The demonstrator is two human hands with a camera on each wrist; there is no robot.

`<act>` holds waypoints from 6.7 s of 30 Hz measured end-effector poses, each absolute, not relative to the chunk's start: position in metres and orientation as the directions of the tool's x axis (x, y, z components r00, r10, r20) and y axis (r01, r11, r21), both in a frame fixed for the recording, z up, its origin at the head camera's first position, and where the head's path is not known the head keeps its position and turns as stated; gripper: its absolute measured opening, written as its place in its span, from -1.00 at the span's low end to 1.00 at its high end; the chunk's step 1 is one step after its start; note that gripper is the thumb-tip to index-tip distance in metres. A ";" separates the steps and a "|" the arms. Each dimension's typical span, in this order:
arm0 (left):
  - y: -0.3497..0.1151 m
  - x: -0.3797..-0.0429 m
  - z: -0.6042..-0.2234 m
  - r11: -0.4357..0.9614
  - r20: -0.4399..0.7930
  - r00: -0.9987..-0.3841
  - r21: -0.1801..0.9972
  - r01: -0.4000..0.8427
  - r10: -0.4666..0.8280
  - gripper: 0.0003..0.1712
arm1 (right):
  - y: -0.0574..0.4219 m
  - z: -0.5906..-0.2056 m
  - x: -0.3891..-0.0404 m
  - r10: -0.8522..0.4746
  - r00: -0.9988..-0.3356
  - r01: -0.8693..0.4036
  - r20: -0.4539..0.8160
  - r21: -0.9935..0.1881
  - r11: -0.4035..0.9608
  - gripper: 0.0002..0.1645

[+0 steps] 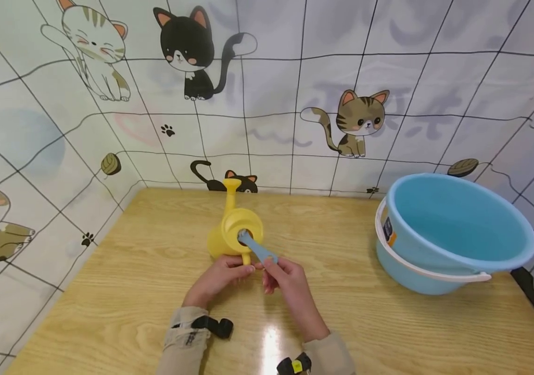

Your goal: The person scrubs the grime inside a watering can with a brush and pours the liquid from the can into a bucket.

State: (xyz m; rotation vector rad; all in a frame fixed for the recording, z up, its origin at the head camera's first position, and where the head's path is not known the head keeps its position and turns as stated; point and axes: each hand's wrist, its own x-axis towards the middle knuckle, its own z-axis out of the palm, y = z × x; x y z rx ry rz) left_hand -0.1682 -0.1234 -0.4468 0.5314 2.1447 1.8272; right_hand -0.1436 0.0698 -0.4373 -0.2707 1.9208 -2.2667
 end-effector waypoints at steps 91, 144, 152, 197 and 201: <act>-0.125 -0.179 -0.467 0.194 -0.018 -0.915 0.979 0.066 0.403 -0.65 | 0.072 -0.437 -0.145 -0.510 -0.855 0.066 0.098 -0.953 -0.294 -0.66; -0.122 -0.170 -0.444 0.177 0.002 -0.877 0.979 0.099 0.481 -0.76 | 0.059 -0.434 -0.142 -0.475 -0.880 0.347 -0.029 -0.721 -0.600 -0.61; -0.121 -0.169 -0.444 0.166 0.035 -0.871 0.977 0.133 0.490 -0.83 | 0.054 -0.435 -0.137 -0.617 -0.787 0.577 0.022 -0.330 -0.748 -0.66; -0.118 -0.177 -0.474 0.162 0.036 -0.897 0.980 0.119 0.441 -0.69 | 0.062 -0.430 -0.138 -0.432 -0.900 0.372 -0.060 -0.623 -0.687 -0.62; -0.119 -0.176 -0.474 0.170 0.023 -0.907 0.980 0.104 0.421 -0.68 | 0.061 -0.425 -0.136 -0.287 -0.955 0.210 -0.069 -0.843 -0.496 -0.56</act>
